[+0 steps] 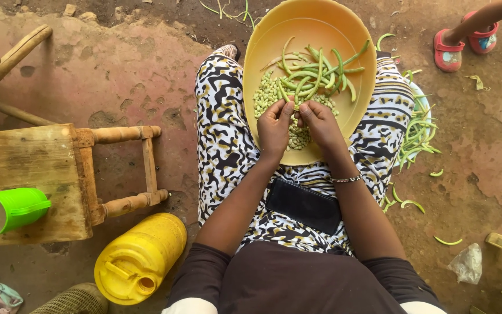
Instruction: Shelling green beans by hand into a plastic bowl while sitting on the floor
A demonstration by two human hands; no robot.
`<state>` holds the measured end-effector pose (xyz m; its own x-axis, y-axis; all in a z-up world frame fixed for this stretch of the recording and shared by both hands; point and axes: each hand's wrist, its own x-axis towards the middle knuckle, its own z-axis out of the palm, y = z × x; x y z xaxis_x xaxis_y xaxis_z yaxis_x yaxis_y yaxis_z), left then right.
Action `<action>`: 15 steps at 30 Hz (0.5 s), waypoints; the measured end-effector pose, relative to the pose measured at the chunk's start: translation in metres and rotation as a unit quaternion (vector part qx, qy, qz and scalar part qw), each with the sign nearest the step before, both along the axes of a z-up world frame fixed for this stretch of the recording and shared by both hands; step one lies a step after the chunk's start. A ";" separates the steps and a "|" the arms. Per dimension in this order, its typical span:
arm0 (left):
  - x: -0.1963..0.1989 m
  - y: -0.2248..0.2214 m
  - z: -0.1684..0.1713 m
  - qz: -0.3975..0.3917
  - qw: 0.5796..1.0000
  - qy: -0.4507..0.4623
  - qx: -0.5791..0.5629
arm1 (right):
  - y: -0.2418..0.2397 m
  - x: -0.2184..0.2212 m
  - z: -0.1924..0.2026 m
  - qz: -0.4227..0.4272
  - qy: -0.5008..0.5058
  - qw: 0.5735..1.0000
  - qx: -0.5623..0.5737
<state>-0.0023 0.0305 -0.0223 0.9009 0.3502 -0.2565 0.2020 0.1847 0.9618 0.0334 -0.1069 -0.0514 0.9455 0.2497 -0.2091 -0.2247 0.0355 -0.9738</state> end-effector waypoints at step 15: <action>-0.005 0.004 0.015 -0.063 0.986 -0.029 0.150 | 0.002 -0.008 0.036 0.058 0.030 0.998 0.008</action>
